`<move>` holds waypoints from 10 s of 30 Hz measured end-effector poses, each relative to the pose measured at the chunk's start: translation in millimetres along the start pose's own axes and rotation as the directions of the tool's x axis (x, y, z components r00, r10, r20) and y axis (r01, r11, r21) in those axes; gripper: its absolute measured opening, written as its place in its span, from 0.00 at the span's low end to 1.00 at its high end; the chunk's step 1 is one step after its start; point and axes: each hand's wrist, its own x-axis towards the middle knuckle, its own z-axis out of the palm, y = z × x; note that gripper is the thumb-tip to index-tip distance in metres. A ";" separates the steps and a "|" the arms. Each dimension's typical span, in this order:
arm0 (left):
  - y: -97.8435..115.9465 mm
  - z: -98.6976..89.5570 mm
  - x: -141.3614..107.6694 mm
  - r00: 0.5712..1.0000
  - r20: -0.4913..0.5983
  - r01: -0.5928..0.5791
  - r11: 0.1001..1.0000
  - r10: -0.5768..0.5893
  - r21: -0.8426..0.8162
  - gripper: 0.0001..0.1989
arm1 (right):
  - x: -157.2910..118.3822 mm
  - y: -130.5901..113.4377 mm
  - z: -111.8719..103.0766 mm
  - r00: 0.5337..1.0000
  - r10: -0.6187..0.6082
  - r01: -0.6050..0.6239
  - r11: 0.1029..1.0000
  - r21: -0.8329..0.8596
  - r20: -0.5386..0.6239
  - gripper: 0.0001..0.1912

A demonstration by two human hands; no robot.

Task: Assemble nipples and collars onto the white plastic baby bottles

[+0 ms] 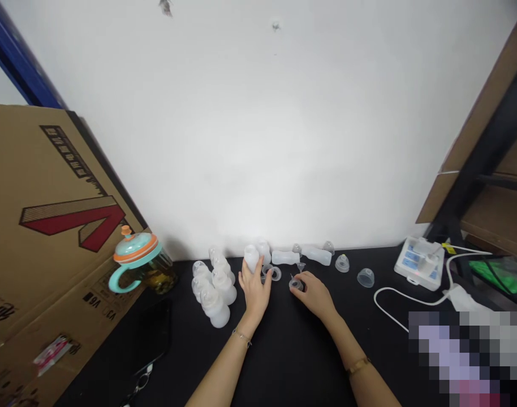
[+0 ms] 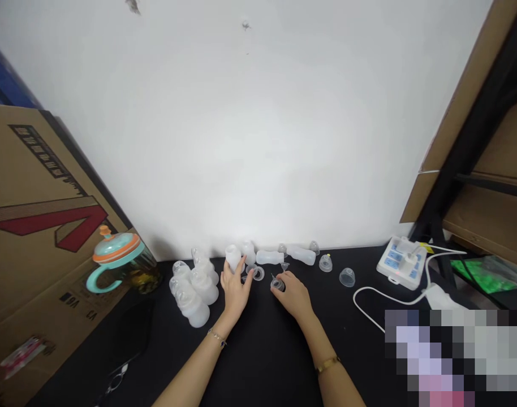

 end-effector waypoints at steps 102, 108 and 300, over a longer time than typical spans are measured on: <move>17.2 8.5 -20.5 0.966 0.024 -0.249 0.949 0.259 -0.191 0.30 | 6.7 13.1 1.3 0.997 0.051 -0.051 0.999 0.010 -0.053 0.11; 19.6 9.9 -20.2 0.965 0.006 -0.258 0.952 0.262 -0.163 0.23 | 8.8 12.9 2.2 0.998 0.041 -0.041 0.999 -0.010 -0.054 0.11; 36.5 -15.4 -28.1 0.917 0.258 -0.248 0.943 0.303 -0.223 0.21 | 8.3 6.1 -16.6 0.970 0.242 -0.066 0.267 0.961 -0.001 0.19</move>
